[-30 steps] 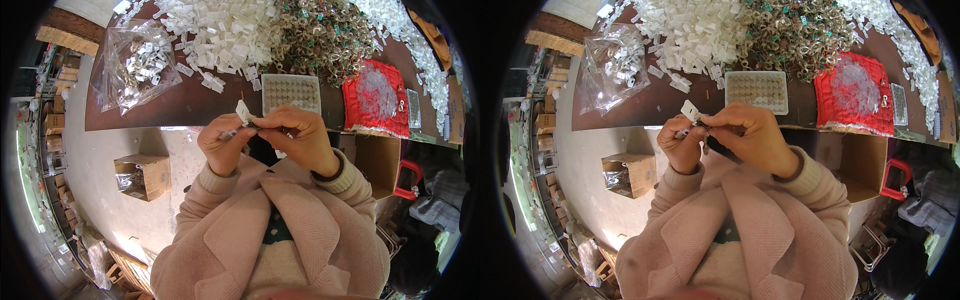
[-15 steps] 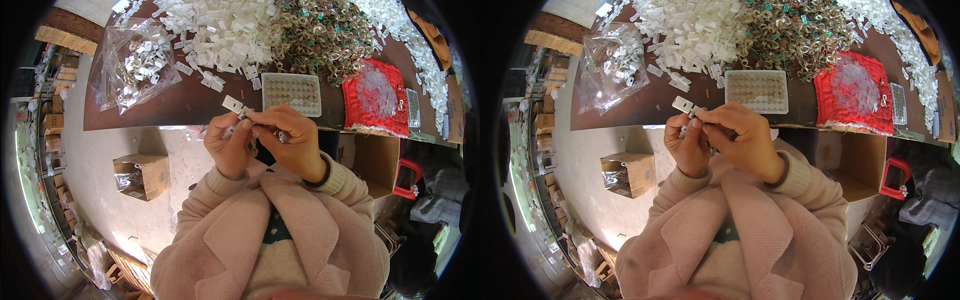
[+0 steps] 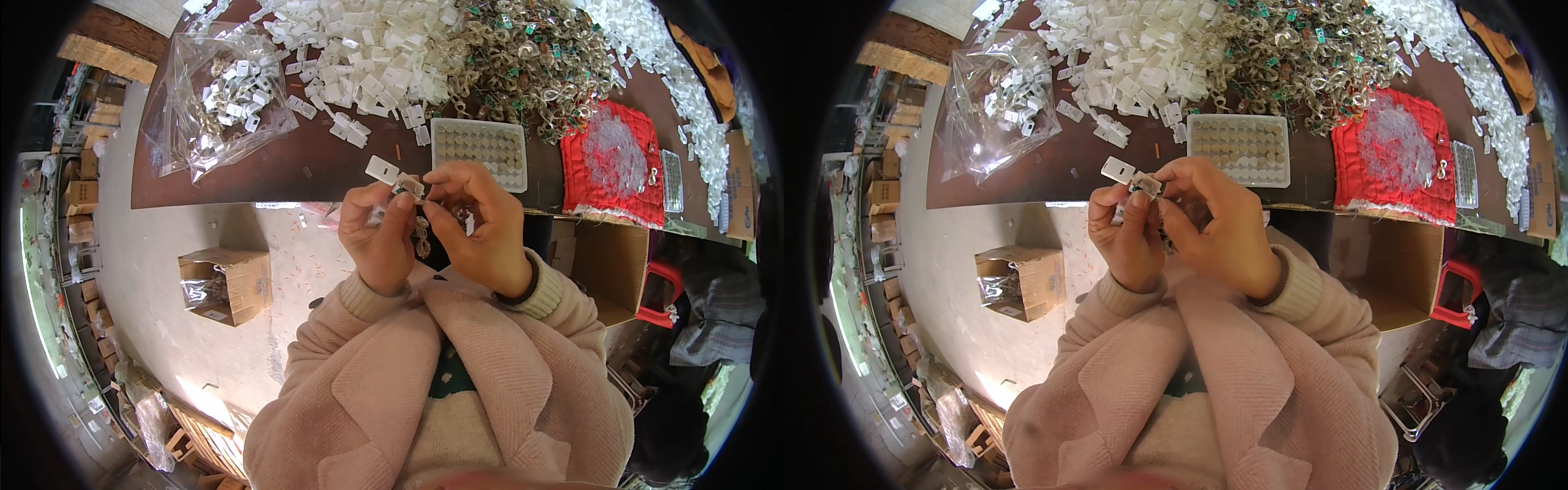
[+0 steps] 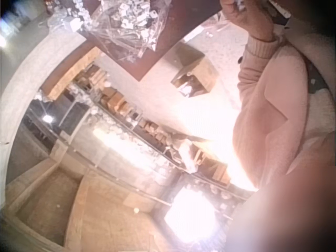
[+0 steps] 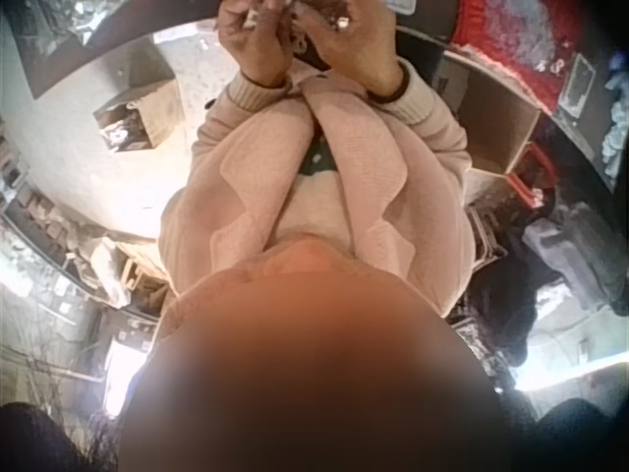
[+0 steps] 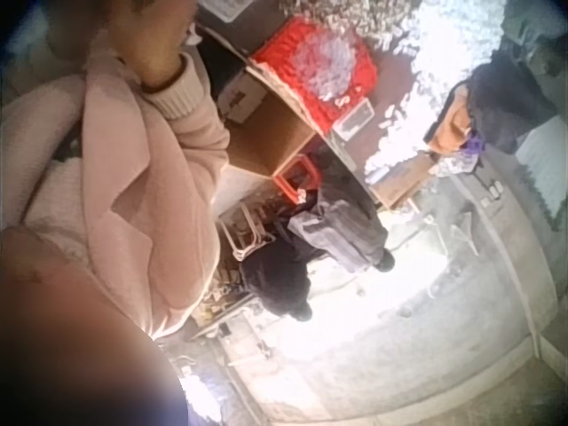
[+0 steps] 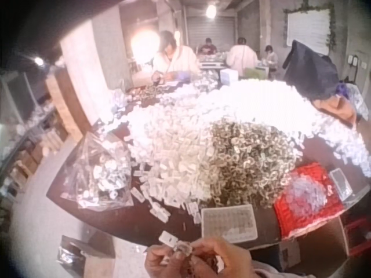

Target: The person repeatedly picks small white plastic housings and metal contacts from a table, inserts the contacts into the housings, and places the assembled units into a compartmentalized tray. The process is repeated continuously with both hands working in tandem.

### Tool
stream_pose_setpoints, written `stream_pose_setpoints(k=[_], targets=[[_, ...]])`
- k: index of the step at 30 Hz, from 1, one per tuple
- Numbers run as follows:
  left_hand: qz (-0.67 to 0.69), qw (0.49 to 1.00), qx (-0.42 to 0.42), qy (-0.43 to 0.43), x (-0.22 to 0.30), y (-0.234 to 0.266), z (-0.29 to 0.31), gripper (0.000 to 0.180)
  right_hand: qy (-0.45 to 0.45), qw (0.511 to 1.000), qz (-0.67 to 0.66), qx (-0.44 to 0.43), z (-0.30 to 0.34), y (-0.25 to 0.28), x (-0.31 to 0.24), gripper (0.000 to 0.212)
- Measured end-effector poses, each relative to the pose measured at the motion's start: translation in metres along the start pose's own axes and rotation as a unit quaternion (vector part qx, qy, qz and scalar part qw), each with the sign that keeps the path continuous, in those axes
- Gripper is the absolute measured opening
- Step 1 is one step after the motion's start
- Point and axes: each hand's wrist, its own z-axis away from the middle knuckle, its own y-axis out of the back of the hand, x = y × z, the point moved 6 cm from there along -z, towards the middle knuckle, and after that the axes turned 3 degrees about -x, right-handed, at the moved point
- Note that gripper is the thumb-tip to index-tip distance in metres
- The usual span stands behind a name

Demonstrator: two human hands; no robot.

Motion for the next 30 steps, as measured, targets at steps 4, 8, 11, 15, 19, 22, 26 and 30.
stream_pose_setpoints(k=[4, 8, 11, 15, 19, 22, 26, 30], targets=[[-0.017, 0.999, -0.026, -0.017, 0.001, -0.001, 0.0, 0.02, 0.034, 0.999, 0.037, -0.005, -0.001, 0.005, -0.004, 0.027], [0.013, 0.999, -0.017, 0.035, -0.001, 0.001, 0.0, 0.019, -0.016, 0.992, -0.123, -0.021, -0.007, 0.002, 0.016, 0.026], [0.04, 0.996, 0.008, 0.082, -0.005, 0.001, 0.0, 0.017, -0.035, 0.98, -0.19, -0.043, -0.002, -0.005, 0.024, 0.026], [0.005, 0.992, 0.011, 0.127, -0.011, -0.001, 0.001, 0.011, -0.018, 0.988, -0.145, -0.048, 0.005, -0.003, 0.031, 0.024], [-0.024, 0.986, -0.018, 0.162, -0.012, 0.012, -0.008, 0.011, 0.028, 0.998, 0.049, 0.007, 0.012, 0.027, 0.032, 0.021], [-0.021, 0.984, -0.012, 0.177, -0.017, 0.022, -0.008, 0.011, 0.067, 0.964, 0.235, 0.106, 0.01, 0.075, 0.033, 0.018], [-0.009, 0.977, -0.029, 0.21, -0.029, 0.019, -0.003, 0.011, 0.072, 0.946, 0.294, 0.116, 0.006, 0.095, 0.049, 0.02], [-0.001, 0.97, -0.057, 0.236, -0.034, 0.011, 0.001, 0.012, 0.104, 0.935, 0.326, 0.091, 0.001, 0.092, 0.058, 0.021]])
